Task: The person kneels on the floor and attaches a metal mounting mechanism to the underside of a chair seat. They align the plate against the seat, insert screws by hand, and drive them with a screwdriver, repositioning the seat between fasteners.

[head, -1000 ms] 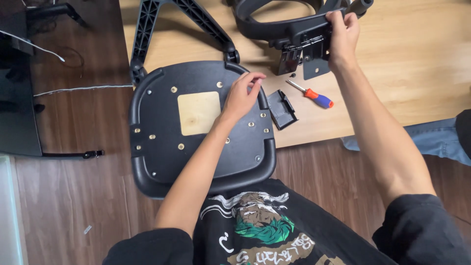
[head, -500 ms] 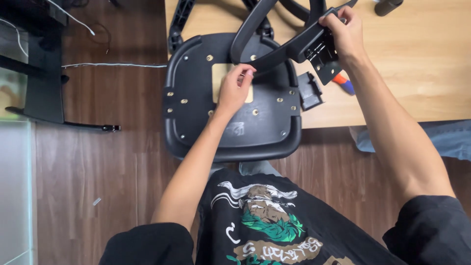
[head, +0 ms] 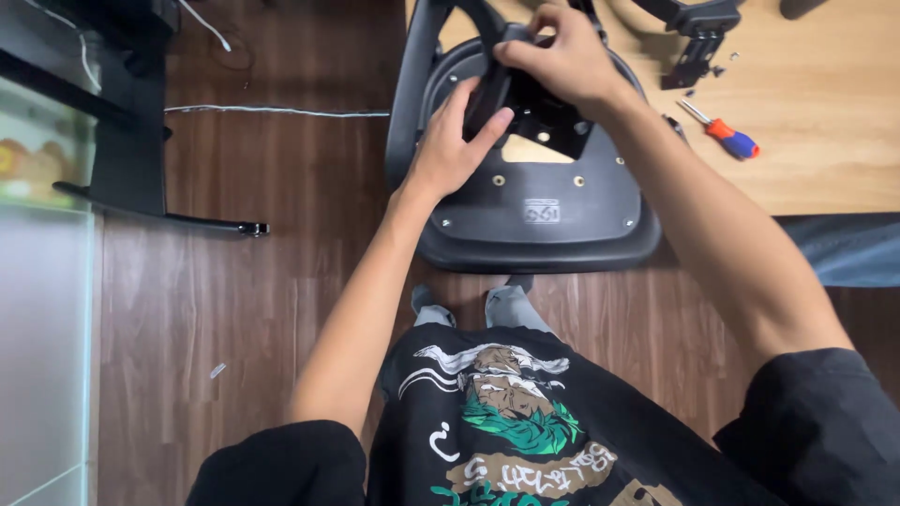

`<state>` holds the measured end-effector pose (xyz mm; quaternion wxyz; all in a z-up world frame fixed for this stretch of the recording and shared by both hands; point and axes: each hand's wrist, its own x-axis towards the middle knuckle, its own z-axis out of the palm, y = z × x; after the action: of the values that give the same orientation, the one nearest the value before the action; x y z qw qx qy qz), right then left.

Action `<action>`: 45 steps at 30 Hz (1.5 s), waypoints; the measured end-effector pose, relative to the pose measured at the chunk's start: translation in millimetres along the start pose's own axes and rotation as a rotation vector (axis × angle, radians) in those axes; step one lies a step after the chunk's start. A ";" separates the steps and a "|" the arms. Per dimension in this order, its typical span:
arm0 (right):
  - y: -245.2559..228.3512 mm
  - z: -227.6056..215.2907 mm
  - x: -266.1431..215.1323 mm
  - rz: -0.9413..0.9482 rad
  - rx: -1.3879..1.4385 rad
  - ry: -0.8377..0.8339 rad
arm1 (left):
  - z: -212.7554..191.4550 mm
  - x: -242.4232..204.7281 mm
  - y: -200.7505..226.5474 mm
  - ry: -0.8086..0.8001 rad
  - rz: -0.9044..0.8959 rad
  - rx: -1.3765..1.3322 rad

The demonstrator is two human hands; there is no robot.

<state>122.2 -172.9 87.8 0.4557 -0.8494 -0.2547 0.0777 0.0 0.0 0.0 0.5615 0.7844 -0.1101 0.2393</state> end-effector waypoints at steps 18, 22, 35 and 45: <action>49.0 131.2 33.6 0.261 -0.086 -0.282 | -94.3 -74.8 -79.7 0.285 -0.669 -0.594; 70.7 156.2 3.6 0.274 -0.435 -0.553 | -95.0 -87.9 -104.5 0.289 -0.718 -0.566; 79.2 168.3 53.6 -0.401 -1.006 -0.378 | -84.5 -101.8 -122.3 0.089 -1.041 -0.560; 93.7 186.6 84.5 -0.363 -1.205 -0.645 | -66.5 -84.2 -133.1 0.034 -1.104 -0.462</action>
<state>160.7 -35.9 -86.9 -0.1862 -0.8324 -0.5135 0.0937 -30.5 100.0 -135.3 0.7606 0.5794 0.2733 -0.1055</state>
